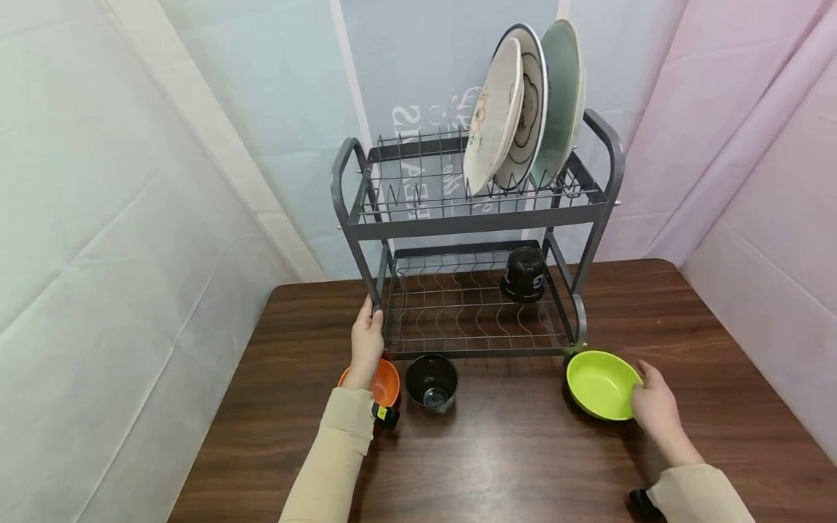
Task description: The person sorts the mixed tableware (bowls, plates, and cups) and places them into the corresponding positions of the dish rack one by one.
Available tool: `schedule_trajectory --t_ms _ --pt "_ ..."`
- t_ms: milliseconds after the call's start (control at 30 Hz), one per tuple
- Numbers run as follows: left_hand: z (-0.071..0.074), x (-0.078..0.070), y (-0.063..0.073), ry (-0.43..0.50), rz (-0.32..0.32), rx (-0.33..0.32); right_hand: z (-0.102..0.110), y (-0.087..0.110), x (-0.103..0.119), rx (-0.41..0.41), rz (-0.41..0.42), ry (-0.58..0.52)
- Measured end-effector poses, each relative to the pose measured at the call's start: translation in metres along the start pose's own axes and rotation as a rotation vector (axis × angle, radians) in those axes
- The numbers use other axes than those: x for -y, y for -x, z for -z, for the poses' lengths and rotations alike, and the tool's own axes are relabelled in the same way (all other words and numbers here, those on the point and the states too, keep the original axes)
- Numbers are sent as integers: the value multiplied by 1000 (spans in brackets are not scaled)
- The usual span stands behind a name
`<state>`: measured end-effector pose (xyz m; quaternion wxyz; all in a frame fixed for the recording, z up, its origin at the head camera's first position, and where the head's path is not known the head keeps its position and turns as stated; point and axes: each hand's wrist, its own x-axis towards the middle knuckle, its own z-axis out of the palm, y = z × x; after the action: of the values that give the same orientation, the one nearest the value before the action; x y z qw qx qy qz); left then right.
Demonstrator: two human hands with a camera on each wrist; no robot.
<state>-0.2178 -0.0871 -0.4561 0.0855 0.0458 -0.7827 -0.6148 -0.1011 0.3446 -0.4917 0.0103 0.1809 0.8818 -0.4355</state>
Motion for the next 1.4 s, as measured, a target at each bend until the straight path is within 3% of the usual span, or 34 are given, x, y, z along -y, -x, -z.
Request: schedule_trajectory --t_ms 300,500,633,733,867,1033,1200,1400 --pt "2 -10 1 92 57 8 1 6 -2 -7 -9 -8" --pt "0 -26 16 174 107 -77 6 21 4 -42 2 -17" --pt "-3 -43 31 170 61 -120 9 35 14 -26 -1 -47" --pt "-7 -56 44 169 -34 -106 10 43 26 16 5 -90" --pt "-16 -68 58 163 -203 16 9 51 45 53 33 -133" --pt "-29 -77 73 66 -365 284 4 58 71 78 90 -199" --pt "-40 -81 87 -86 -413 519 -3 63 91 112 118 -267" --pt "-56 -84 102 -234 -429 717 -19 68 107 154 132 -386"
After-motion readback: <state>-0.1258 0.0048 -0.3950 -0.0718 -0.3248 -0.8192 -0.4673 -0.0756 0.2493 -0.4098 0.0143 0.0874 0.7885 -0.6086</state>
